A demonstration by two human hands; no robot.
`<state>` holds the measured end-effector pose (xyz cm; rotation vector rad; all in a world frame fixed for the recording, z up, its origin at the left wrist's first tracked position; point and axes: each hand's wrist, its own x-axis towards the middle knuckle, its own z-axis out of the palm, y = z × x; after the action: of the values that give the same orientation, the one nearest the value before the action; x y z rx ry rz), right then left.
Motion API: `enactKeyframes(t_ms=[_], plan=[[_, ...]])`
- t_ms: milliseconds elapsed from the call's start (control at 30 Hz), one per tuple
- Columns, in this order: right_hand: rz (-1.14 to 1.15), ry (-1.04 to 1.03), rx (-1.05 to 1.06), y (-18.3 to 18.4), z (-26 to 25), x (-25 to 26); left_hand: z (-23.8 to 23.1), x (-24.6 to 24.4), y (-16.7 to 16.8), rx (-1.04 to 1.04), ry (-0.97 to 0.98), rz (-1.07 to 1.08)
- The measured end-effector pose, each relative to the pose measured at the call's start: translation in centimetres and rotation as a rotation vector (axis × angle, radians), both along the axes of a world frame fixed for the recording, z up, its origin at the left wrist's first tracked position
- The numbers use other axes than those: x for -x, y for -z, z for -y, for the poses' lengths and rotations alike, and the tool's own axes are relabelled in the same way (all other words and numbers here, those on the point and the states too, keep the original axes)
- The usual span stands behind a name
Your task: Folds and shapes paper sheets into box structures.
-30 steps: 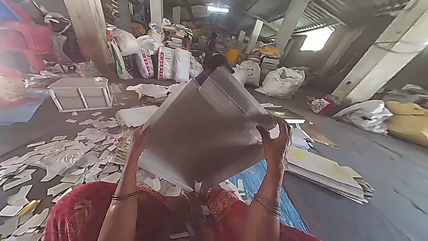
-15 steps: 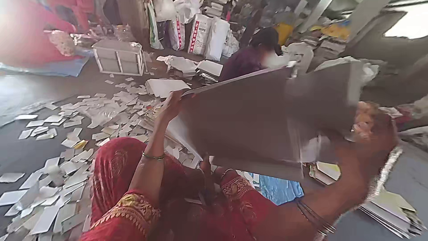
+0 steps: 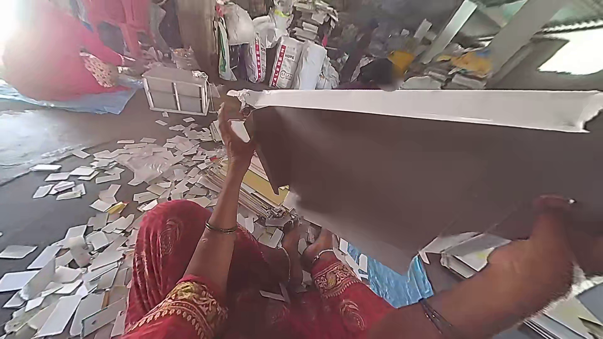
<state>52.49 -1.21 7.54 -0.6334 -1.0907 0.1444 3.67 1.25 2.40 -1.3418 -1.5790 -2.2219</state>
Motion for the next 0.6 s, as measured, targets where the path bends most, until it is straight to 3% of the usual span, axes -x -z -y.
enactKeyframes(t_ms=[67,200,367,467,600], plan=[[-0.067,-0.025,0.007,0.0,0.2,0.4,0.5,0.9,0.4,0.031,0.079,0.102],[-0.171,-0.086,0.018,-0.3,0.3,1.4,2.5,0.2,1.9,0.211,0.426,0.028],[-0.162,-0.185,0.057,-0.1,-0.6,1.4,1.1,-2.0,3.4,0.237,0.602,0.288],[-0.099,-0.03,0.113,0.1,-1.8,0.2,1.0,-1.3,3.3,0.237,0.683,0.332],[-0.217,0.048,0.286,1.8,-3.6,-1.1,1.8,-0.9,1.3,0.266,0.706,0.269]])
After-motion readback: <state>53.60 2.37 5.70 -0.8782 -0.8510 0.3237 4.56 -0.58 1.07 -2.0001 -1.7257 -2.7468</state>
